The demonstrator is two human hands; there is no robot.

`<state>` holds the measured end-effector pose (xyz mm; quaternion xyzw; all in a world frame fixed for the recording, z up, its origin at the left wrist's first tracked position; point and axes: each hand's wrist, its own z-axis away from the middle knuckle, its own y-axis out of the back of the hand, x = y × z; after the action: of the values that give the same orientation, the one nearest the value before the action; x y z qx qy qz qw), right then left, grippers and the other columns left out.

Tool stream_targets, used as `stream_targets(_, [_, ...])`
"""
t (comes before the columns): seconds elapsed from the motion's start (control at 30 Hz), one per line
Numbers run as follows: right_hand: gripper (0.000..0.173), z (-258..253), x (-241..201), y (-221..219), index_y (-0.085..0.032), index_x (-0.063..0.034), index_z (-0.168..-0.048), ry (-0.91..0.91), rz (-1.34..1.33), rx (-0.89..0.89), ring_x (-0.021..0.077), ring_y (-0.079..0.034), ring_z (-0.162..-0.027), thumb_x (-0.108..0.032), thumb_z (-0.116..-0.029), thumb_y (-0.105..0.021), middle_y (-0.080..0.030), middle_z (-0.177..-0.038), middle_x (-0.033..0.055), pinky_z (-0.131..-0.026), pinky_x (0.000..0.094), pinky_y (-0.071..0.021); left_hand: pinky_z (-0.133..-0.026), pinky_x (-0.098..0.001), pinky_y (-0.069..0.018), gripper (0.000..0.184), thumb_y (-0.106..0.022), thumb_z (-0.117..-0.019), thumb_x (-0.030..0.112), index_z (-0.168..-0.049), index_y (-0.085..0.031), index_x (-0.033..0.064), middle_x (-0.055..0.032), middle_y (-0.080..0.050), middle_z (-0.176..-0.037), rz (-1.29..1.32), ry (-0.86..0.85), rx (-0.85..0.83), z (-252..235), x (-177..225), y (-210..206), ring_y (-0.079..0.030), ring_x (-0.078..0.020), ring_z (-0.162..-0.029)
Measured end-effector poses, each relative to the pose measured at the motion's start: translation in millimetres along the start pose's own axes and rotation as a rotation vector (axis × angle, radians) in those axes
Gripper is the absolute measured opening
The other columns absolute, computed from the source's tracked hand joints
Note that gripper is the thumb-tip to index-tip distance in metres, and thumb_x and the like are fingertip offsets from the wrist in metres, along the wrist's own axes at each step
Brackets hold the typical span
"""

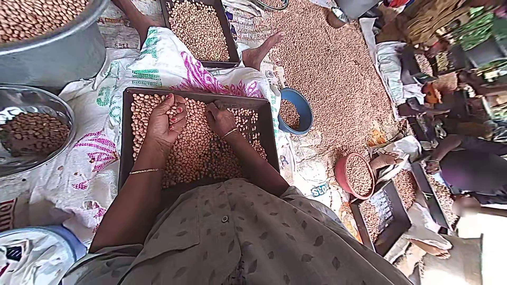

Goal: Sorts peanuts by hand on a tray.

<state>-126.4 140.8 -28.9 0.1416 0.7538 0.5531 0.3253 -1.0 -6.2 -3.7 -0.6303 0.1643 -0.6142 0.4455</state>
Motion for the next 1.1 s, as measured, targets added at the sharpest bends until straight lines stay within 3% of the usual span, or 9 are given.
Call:
stream_targets(0.17, [0.022,-1,12,11,-0.071,0.0007,-0.108,0.001,-0.136,0.072,0.0354,-0.073,-0.092,-0.016,-0.1026,-0.058,-0.072,-0.108,0.0193,-0.078,0.0534,-0.0573,-0.037,-0.0100,-0.0285,0.050,-0.020,-0.1126,0.034,-0.097,-0.063,0.0125,0.0072,-0.056,-0.069,-0.123,0.054,-0.022,0,1,-2,-0.037,0.0029,-0.042])
stream_targets(0.27, [0.017,0,3,30,-0.071,0.0058,-0.106,0.110,-0.494,0.255,0.0216,-0.071,-0.073,-0.007,-0.0987,-0.062,-0.073,-0.092,0.0171,-0.069,0.0372,-0.0602,-0.038,-0.0125,-0.0273,0.062,-0.016,-0.1111,0.049,-0.102,-0.067,0.0143,0.0040,-0.065,-0.082,-0.308,0.153,-0.064,1,0,-6,-0.038,0.0009,-0.045])
stream_targets(0.4, [0.025,7,-23,42,-0.064,0.0138,-0.120,0.169,-0.852,0.246,0.0185,-0.073,-0.075,-0.002,-0.1009,-0.058,-0.073,-0.096,0.0190,-0.072,0.0347,-0.0636,-0.038,-0.0130,-0.0269,0.063,-0.014,-0.1109,0.050,-0.101,-0.066,0.0152,0.0033,-0.066,-0.084,-0.248,0.220,-0.082,3,-1,-10,-0.038,0.0010,-0.046])
stream_targets(0.53, [0.015,11,-21,22,-0.071,0.0070,-0.102,0.155,-0.630,0.100,0.0206,-0.068,-0.069,-0.004,-0.0963,-0.062,-0.071,-0.085,0.0165,-0.067,0.0377,-0.0584,-0.037,-0.0108,-0.0279,0.053,-0.020,-0.1127,0.036,-0.098,-0.064,0.0113,0.0051,-0.058,-0.074,-0.016,0.074,0.000,0,6,-1,-0.037,0.0017,-0.044])
stream_targets(0.63, [0.018,21,-33,8,-0.073,0.0008,-0.110,0.246,-0.295,-0.180,0.0330,-0.072,-0.098,-0.008,-0.0951,-0.067,-0.071,-0.113,0.0200,-0.083,0.0489,-0.0597,-0.036,-0.0103,-0.0294,0.049,-0.020,-0.1130,0.033,-0.097,-0.062,0.0116,0.0052,-0.057,-0.072,0.050,-0.024,0.055,-1,10,3,-0.038,0.0014,-0.043])
stream_targets(0.73, [0.021,26,-40,0,-0.073,-0.0005,-0.114,0.258,-0.125,-0.225,0.0353,-0.071,-0.101,-0.012,-0.0988,-0.064,-0.067,-0.123,0.0211,-0.082,0.0498,-0.0594,-0.037,-0.0102,-0.0291,0.052,-0.018,-0.1133,0.034,-0.095,-0.061,0.0120,0.0051,-0.057,-0.070,0.082,-0.039,0.063,0,9,1,-0.038,0.0014,-0.042])
stream_targets(0.9, [0.019,25,-35,-2,-0.075,-0.0024,-0.108,0.243,-0.157,-0.147,0.0326,-0.073,-0.094,-0.011,-0.0991,-0.061,-0.071,-0.116,0.0168,-0.076,0.0507,-0.0598,-0.036,-0.0105,-0.0293,0.052,-0.018,-0.1132,0.035,-0.095,-0.061,0.0122,0.0058,-0.055,-0.069,0.060,-0.023,0.058,-2,7,1,-0.038,0.0013,-0.041])
stream_targets(1.03, [0.017,16,-13,14,-0.077,-0.0024,-0.103,0.086,-0.236,0.133,0.0311,-0.073,-0.084,-0.010,-0.0967,-0.064,-0.075,-0.104,0.0162,-0.073,0.0509,-0.0584,-0.037,-0.0116,-0.0276,0.056,-0.017,-0.1129,0.039,-0.099,-0.064,0.0118,0.0058,-0.057,-0.070,-0.082,0.057,0.019,0,6,-1,-0.037,0.0011,-0.042])
stream_targets(1.1, [0.016,12,-5,30,-0.077,-0.0006,-0.101,0.021,-0.324,0.248,0.0237,-0.067,-0.071,-0.010,-0.0969,-0.064,-0.073,-0.093,0.0154,-0.067,0.0424,-0.0557,-0.038,-0.0134,-0.0259,0.061,-0.016,-0.1117,0.047,-0.100,-0.066,0.0132,0.0052,-0.059,-0.073,-0.219,0.140,0.001,2,6,-4,-0.036,0.0001,-0.043])
